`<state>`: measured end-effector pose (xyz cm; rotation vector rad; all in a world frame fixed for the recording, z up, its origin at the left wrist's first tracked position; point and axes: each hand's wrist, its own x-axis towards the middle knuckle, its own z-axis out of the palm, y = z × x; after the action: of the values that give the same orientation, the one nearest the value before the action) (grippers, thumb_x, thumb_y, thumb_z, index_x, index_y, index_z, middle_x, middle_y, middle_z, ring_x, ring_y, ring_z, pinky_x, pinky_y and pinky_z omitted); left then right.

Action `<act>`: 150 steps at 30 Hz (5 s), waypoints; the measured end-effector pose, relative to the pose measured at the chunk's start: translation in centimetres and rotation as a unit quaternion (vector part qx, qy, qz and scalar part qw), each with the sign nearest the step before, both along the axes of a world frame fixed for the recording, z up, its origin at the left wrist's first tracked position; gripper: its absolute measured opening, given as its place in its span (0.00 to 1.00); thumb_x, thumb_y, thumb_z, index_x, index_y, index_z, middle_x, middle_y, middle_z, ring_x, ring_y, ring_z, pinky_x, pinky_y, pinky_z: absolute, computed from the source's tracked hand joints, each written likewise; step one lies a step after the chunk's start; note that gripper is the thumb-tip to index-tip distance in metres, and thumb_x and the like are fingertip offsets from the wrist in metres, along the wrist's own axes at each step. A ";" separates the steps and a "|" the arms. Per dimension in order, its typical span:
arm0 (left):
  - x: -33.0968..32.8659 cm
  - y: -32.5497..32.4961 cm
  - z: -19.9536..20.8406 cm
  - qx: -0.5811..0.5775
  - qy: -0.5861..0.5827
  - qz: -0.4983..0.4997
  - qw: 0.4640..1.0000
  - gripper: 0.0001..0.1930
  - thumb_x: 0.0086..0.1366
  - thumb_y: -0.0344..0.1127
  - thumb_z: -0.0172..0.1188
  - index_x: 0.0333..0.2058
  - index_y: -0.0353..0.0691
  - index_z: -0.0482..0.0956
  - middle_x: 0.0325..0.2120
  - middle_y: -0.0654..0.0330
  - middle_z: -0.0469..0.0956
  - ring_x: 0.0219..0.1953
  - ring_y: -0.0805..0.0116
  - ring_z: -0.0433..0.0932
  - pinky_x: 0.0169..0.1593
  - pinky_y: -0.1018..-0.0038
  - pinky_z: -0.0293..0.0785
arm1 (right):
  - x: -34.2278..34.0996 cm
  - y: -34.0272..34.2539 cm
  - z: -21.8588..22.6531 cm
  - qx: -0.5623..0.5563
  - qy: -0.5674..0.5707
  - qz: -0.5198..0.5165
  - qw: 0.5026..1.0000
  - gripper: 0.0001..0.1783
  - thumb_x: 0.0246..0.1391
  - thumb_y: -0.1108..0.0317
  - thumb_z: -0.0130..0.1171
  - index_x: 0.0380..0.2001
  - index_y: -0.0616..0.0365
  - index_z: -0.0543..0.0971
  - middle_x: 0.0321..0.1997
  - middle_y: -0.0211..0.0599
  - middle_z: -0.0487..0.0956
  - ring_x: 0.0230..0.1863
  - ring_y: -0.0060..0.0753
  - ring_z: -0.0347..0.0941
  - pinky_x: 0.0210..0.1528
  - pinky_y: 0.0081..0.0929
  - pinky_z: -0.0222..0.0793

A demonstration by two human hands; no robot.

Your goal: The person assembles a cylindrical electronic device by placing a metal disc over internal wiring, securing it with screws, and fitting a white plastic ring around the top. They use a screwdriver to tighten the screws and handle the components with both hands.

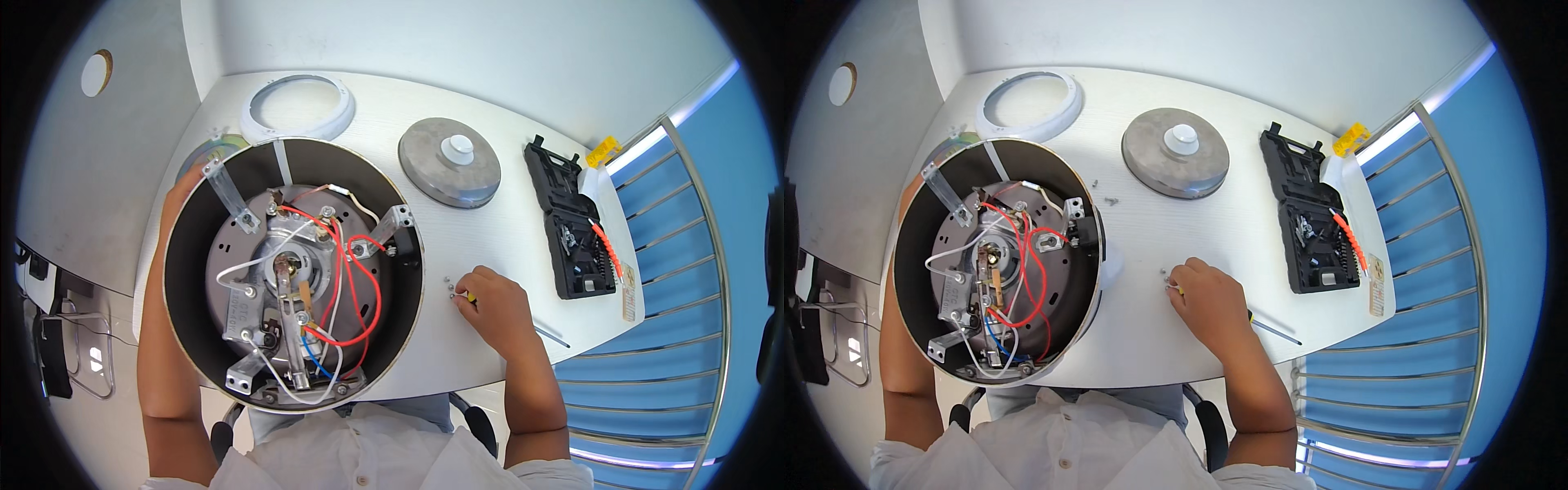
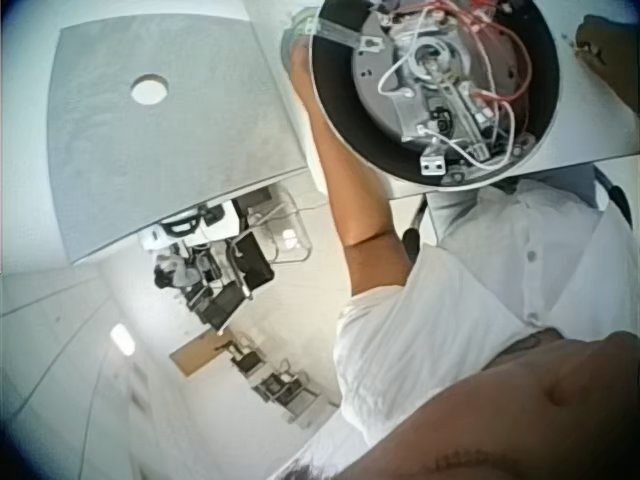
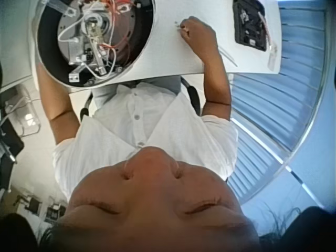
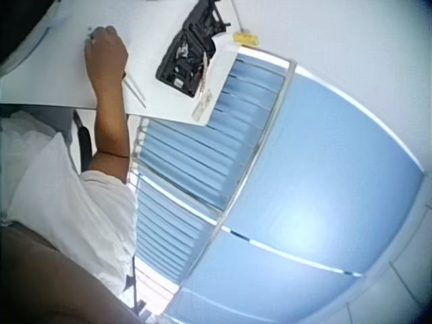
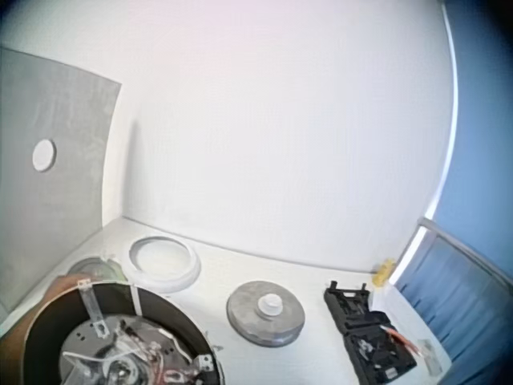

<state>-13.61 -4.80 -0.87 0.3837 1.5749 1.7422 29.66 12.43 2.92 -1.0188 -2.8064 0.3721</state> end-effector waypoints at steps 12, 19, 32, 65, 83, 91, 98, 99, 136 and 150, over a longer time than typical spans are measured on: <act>6.6 0.6 1.4 0.057 0.210 -0.003 0.976 0.16 0.63 0.33 0.58 0.49 0.37 0.75 0.41 0.59 0.78 0.42 0.73 0.76 0.48 0.76 0.71 | -0.1 -0.5 -1.0 0.028 -0.021 -0.007 0.999 0.03 0.46 0.69 0.60 0.25 0.55 0.77 0.29 0.34 0.76 0.30 0.41 0.74 0.33 0.34 0.70; 6.1 0.5 0.9 0.073 0.236 -0.040 0.968 0.18 0.64 0.40 0.58 0.49 0.36 0.74 0.42 0.59 0.78 0.44 0.71 0.75 0.49 0.75 0.70 | 0.5 -0.8 -1.4 0.030 -0.008 -0.005 1.000 0.04 0.47 0.67 0.59 0.26 0.53 0.75 0.29 0.33 0.75 0.31 0.40 0.74 0.33 0.34 0.71; 3.1 -0.2 -1.5 0.142 0.381 -0.079 0.910 0.24 0.67 0.49 0.51 0.50 0.35 0.73 0.43 0.55 0.78 0.48 0.68 0.74 0.54 0.72 0.67 | 0.7 -1.2 -1.3 0.043 0.019 -0.004 0.999 0.04 0.45 0.70 0.59 0.27 0.55 0.78 0.29 0.36 0.77 0.31 0.42 0.74 0.34 0.33 0.70; 4.0 -0.5 -0.3 0.117 0.395 -0.075 0.908 0.28 0.66 0.55 0.49 0.50 0.34 0.73 0.43 0.55 0.78 0.49 0.67 0.75 0.54 0.72 0.67 | -8.4 0.0 10.5 -0.083 0.217 0.229 0.945 0.04 0.46 0.76 0.60 0.28 0.61 0.81 0.24 0.36 0.77 0.26 0.30 0.73 0.29 0.22 0.66; 3.9 -0.5 -0.3 0.131 0.390 -0.073 0.909 0.26 0.67 0.52 0.50 0.50 0.34 0.74 0.43 0.55 0.77 0.48 0.68 0.74 0.54 0.73 0.67 | -8.6 -0.8 9.2 -0.144 0.286 0.162 0.934 0.05 0.45 0.80 0.58 0.28 0.62 0.80 0.26 0.35 0.77 0.27 0.27 0.72 0.32 0.21 0.65; 4.3 -0.6 0.1 0.118 0.385 -0.071 0.912 0.28 0.66 0.55 0.50 0.50 0.34 0.73 0.45 0.55 0.76 0.50 0.67 0.74 0.55 0.72 0.67 | -8.7 -1.3 8.8 -0.194 0.318 0.118 0.921 0.04 0.46 0.81 0.58 0.27 0.63 0.78 0.26 0.33 0.76 0.28 0.22 0.70 0.31 0.18 0.63; 4.1 -0.5 0.0 0.117 0.387 -0.072 0.912 0.30 0.65 0.58 0.50 0.50 0.34 0.73 0.45 0.55 0.76 0.50 0.66 0.75 0.54 0.72 0.67 | -8.4 -1.0 8.6 -0.111 0.314 0.157 0.930 0.04 0.45 0.79 0.60 0.27 0.62 0.77 0.26 0.34 0.76 0.27 0.25 0.71 0.31 0.18 0.64; 4.1 -0.5 -0.1 0.119 0.388 -0.071 0.911 0.30 0.65 0.59 0.50 0.50 0.34 0.73 0.44 0.55 0.76 0.50 0.66 0.75 0.54 0.72 0.68 | -8.4 -1.0 8.6 -0.082 0.309 0.169 0.933 0.04 0.45 0.79 0.60 0.27 0.62 0.77 0.25 0.34 0.76 0.26 0.25 0.71 0.30 0.18 0.64; 4.2 -0.5 0.1 0.117 0.402 -0.070 0.906 0.24 0.67 0.50 0.50 0.50 0.35 0.73 0.45 0.55 0.76 0.50 0.66 0.75 0.55 0.73 0.67 | -8.6 -1.4 10.0 0.070 0.245 0.229 0.939 0.07 0.42 0.79 0.63 0.28 0.60 0.80 0.24 0.37 0.77 0.25 0.35 0.74 0.28 0.24 0.67; 4.2 -0.5 0.2 0.114 0.393 -0.075 0.909 0.27 0.67 0.54 0.50 0.50 0.34 0.73 0.44 0.56 0.77 0.49 0.67 0.75 0.54 0.73 0.67 | -8.6 -1.0 10.0 0.064 0.245 0.244 0.936 0.09 0.39 0.81 0.63 0.28 0.61 0.81 0.23 0.37 0.77 0.23 0.30 0.72 0.27 0.20 0.65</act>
<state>-9.42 -5.28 -0.69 1.4285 1.7895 1.7477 21.06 11.46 12.90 -0.1471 -2.5314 0.4141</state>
